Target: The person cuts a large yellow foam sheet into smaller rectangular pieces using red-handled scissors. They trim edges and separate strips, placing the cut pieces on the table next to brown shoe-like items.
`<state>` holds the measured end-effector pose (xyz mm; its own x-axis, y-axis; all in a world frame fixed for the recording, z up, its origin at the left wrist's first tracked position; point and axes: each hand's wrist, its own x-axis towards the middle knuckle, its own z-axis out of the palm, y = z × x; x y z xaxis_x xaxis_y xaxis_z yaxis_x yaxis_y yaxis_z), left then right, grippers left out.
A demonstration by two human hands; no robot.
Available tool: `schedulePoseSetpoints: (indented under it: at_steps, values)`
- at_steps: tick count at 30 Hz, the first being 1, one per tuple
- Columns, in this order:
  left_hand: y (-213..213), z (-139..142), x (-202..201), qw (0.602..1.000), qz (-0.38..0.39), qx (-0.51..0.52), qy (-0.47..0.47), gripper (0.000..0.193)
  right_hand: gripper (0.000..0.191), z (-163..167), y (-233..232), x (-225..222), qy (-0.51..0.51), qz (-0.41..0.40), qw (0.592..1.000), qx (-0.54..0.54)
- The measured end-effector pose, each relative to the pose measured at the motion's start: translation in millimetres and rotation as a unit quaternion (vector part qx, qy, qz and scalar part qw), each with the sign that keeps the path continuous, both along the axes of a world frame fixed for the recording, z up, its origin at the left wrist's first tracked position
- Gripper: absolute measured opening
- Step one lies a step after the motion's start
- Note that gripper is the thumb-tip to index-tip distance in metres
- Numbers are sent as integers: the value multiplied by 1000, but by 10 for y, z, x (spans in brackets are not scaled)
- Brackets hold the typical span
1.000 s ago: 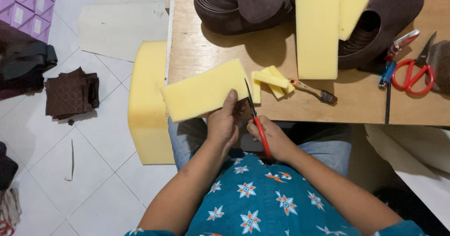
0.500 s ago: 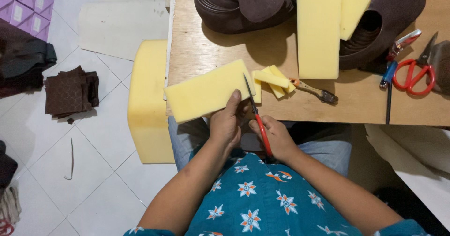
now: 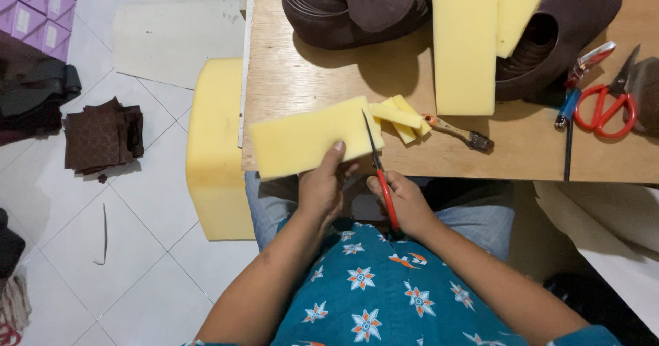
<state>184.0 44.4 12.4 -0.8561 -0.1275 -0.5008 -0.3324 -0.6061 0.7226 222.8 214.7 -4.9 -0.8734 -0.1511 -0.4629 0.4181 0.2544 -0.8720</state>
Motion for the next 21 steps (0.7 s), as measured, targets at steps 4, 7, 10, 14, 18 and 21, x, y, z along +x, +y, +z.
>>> schedulePoseSetpoints:
  at_steps: [4, 7, 10, 14, 18, 21]
  values:
    - [36, 25, 91, 999, -17, 17, -29, 30, 41, -59, -12, -12, -14, -30, 998, -49]
    - [56, 48, 144, 998, -28, 45, -30, 31, 41, -64, -6, -18, 13, -26, 998, -60]
    - [55, 55, 143, 998, -27, 46, -32, 31, 42, -34, 5, 1, -10, -37, 998, -51]
    - [48, 37, 89, 999, -26, 47, 0, 31, 40, 39, 1, -24, 58, -28, 998, -8]
    - [41, 19, -7, 998, -25, 60, -16, 30, 39, 118, 22, -110, 48, -24, 998, 16]
    - [45, 18, -50, 997, -19, 81, -3, 30, 38, 120, 21, -131, 3, -40, 999, -13]
